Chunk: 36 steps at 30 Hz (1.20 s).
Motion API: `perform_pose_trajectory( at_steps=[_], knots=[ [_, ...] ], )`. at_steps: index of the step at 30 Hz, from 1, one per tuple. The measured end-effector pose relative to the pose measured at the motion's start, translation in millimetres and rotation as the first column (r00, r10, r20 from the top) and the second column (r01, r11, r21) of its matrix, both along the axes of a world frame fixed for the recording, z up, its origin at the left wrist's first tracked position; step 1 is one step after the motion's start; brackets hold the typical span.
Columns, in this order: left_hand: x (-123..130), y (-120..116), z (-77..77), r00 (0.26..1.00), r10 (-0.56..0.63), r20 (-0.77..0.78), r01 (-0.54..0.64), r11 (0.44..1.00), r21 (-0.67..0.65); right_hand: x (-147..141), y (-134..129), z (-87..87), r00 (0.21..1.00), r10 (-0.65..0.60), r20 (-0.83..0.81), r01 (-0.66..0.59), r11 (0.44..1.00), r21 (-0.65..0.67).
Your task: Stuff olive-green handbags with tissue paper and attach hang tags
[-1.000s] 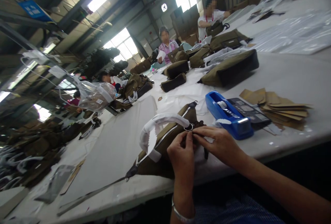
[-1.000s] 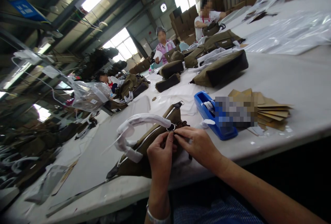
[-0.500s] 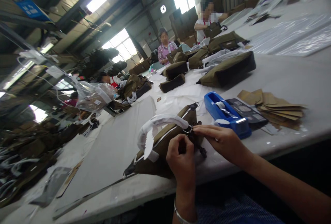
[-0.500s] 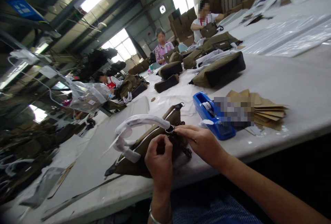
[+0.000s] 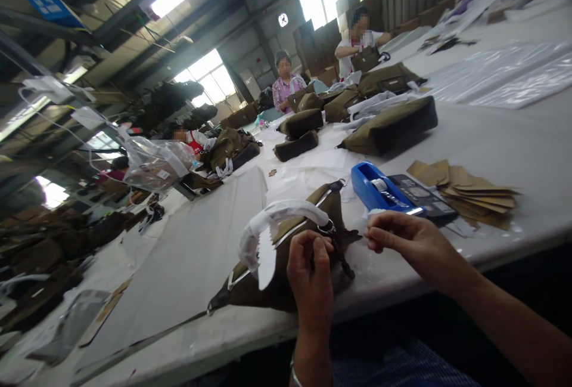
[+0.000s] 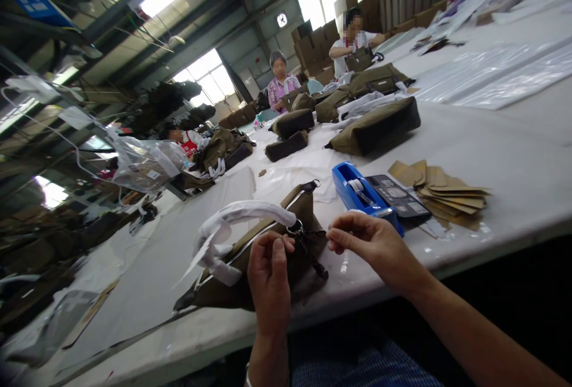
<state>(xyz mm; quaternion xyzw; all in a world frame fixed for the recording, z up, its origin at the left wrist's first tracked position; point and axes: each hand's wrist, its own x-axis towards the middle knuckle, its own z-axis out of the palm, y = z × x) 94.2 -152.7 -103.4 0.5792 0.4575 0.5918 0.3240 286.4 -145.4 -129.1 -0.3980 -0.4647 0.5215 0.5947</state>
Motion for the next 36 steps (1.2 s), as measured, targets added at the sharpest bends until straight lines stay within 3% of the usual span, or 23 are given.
perform_pose_trajectory(
  at_steps=[4,7,14,20,26,32,36],
  knots=[
    [-0.6,4.4,0.8,1.000,0.020,-0.009,-0.021,1.000,-0.017,-2.3,2.2,-6.6,0.943,-0.058,-0.328,0.021,0.993,-0.114],
    [-1.3,5.7,2.6,1.000,-0.010,0.008,0.010,1.000,-0.016,-6.6,4.3,-7.3,0.914,-0.110,-0.390,0.060,0.989,-0.137],
    [-1.2,6.7,6.4,0.990,-0.100,-0.097,0.103,0.994,0.027,-17.9,9.3,-8.1,0.937,-0.069,-0.343,0.056,0.997,-0.047],
    [-0.1,11.4,4.2,0.989,-0.115,-0.096,0.117,0.993,0.010,-25.0,9.8,-12.7,0.970,-0.188,-0.151,0.184,0.982,-0.045],
    [2.9,7.7,-0.7,0.989,-0.127,-0.080,0.121,0.990,-0.076,-29.3,10.0,-10.1,0.993,-0.094,-0.068,0.095,0.995,0.007],
    [6.3,2.5,2.7,0.996,-0.088,-0.006,0.086,0.980,-0.182,-32.7,5.8,-9.1,0.981,0.023,-0.192,-0.035,0.998,-0.060],
    [5.1,2.8,3.9,0.996,-0.093,-0.013,0.089,0.982,-0.165,-34.4,4.1,-9.9,0.996,-0.023,-0.088,0.019,0.999,-0.045]
  ],
)
